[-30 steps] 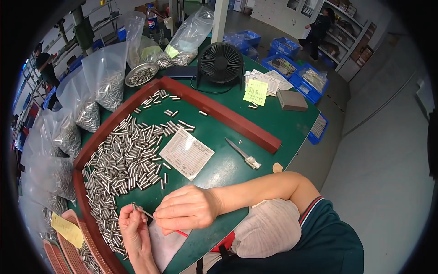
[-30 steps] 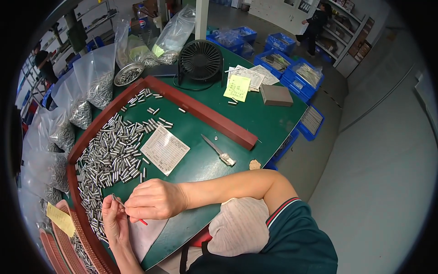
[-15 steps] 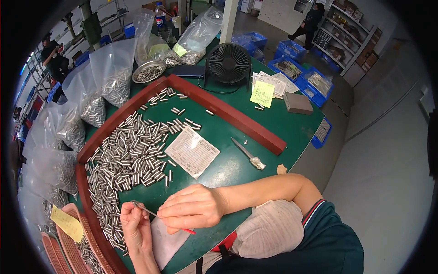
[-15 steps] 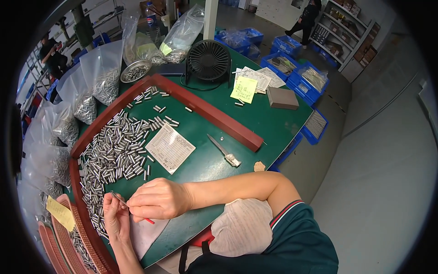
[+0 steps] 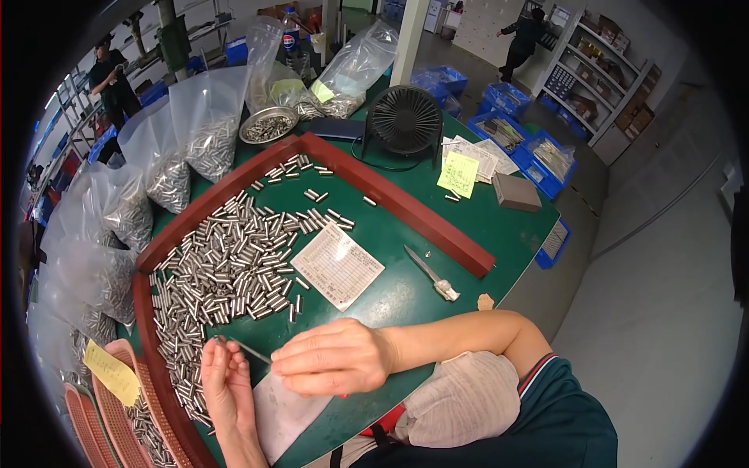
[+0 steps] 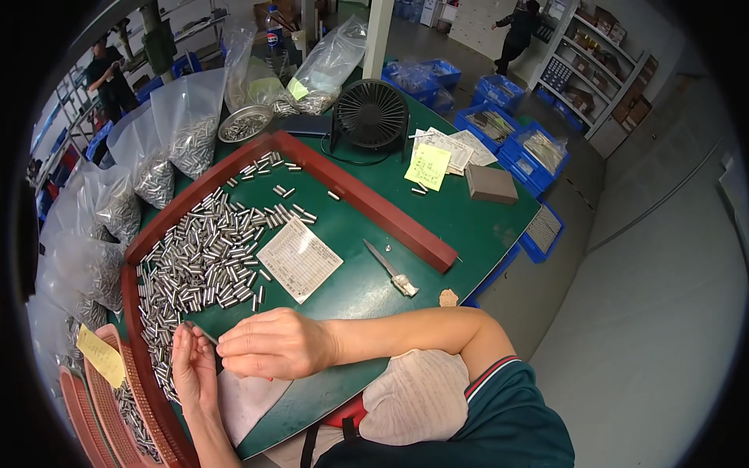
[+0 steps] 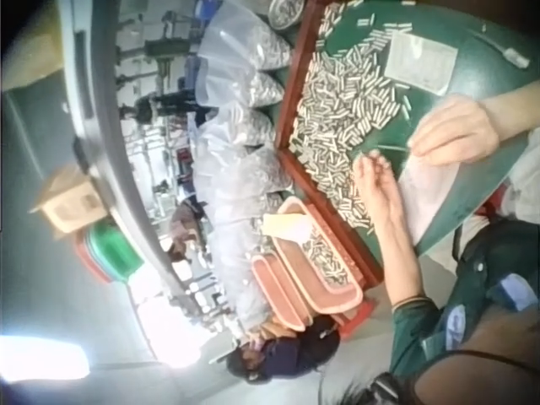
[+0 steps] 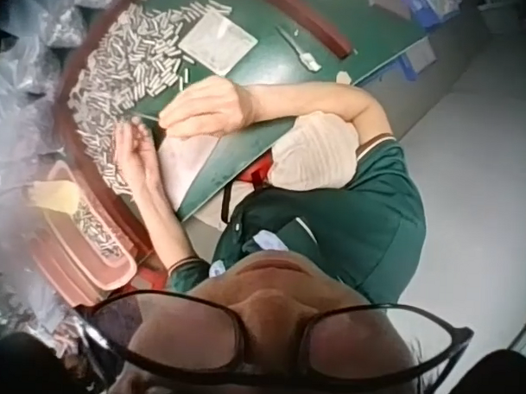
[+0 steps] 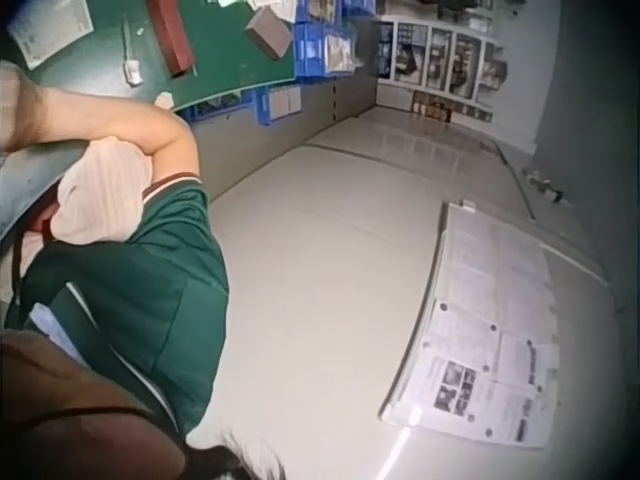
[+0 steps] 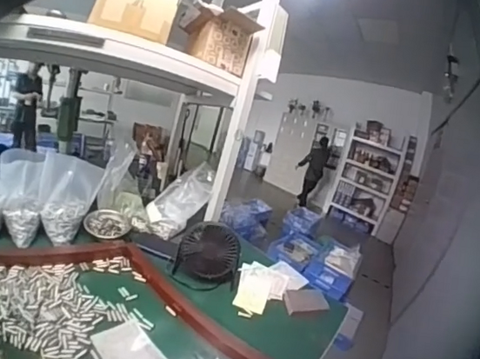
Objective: Inspecting and cleaning the interior of small cylindrical metal parts using a thin pick tool at a workbench.
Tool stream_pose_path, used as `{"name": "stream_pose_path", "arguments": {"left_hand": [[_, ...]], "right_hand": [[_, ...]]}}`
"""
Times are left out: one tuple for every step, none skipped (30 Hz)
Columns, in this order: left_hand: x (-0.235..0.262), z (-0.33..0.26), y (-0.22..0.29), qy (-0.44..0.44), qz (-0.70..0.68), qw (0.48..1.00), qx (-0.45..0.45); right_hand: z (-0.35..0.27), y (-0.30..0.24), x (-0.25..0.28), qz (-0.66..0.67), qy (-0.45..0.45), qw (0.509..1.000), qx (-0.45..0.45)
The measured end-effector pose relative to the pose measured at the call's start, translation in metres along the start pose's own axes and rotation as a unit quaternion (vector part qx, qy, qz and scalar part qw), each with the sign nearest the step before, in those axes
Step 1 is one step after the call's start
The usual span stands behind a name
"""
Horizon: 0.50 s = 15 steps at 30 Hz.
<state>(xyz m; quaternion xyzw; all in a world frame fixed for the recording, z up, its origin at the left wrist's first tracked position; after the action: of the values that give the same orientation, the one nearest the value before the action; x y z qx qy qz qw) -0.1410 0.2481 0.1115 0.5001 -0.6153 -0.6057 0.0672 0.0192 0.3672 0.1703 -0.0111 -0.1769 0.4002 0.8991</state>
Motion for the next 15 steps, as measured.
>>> {"name": "stream_pose_path", "arguments": {"left_hand": [[0.002,-0.006,0.002,-0.046,0.011,0.998,0.033],[0.002,-0.007,-0.002,-0.073,-0.004,0.996,0.048],[0.003,-0.007,-0.006,-0.083,-0.012,0.994,0.07],[-0.006,-0.007,-0.009,-0.104,-0.014,0.99,0.098],[-0.01,-0.004,-0.014,-0.129,-0.01,0.986,0.109],[-0.013,-0.002,-0.016,-0.162,-0.041,0.976,0.14],[-0.011,0.0,-0.015,-0.166,-0.036,0.975,0.145],[-0.008,0.002,-0.018,-0.163,-0.043,0.975,0.143],[-0.003,0.003,-0.017,-0.15,-0.044,0.978,0.14],[-0.003,0.002,-0.015,-0.151,-0.038,0.977,0.143],[-0.001,0.001,-0.013,-0.149,-0.034,0.978,0.139],[-0.001,0.001,-0.012,-0.15,-0.032,0.978,0.141],[-0.002,-0.001,-0.011,-0.152,-0.028,0.978,0.141],[-0.003,-0.001,-0.01,-0.145,-0.023,0.979,0.141],[-0.003,-0.002,-0.01,-0.139,-0.018,0.98,0.143]], "right_hand": [[0.0,0.003,-0.004,-0.005,0.014,1.0,-0.018],[0.0,0.004,-0.005,-0.006,0.028,0.999,-0.023],[0.006,0.002,-0.002,-0.006,0.01,0.999,-0.033],[0.003,0.002,-0.003,-0.025,0.011,0.999,-0.044],[0.004,0.0,0.002,-0.022,-0.007,0.997,-0.068],[0.002,0.0,0.005,-0.023,-0.016,0.997,-0.075],[0.004,0.0,0.005,-0.024,-0.019,0.996,-0.08],[0.003,0.003,0.003,-0.03,-0.025,0.995,-0.088],[0.004,0.005,-0.001,-0.018,-0.017,0.996,-0.09],[0.005,0.004,0.0,-0.017,-0.015,0.995,-0.094],[0.007,0.004,-0.002,-0.001,-0.012,0.996,-0.091],[0.008,0.004,-0.002,0.006,-0.012,0.996,-0.088],[0.008,0.003,-0.003,0.01,-0.018,0.996,-0.089],[0.008,0.003,-0.003,0.012,-0.024,0.996,-0.09],[0.008,0.003,-0.004,0.016,-0.023,0.996,-0.089]]}}
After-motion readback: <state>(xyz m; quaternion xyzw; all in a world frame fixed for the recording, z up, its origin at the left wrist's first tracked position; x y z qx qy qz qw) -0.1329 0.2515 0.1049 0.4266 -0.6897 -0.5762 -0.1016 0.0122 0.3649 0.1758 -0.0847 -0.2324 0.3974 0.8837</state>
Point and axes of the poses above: each hand's wrist, its own z-axis towards the middle knuckle, its own x-axis out of the back of the hand, y = z × x, the point moved 3 cm from there along z, towards the middle knuckle, and after that the axes turned 8 degrees about z, right-handed, at the moved point
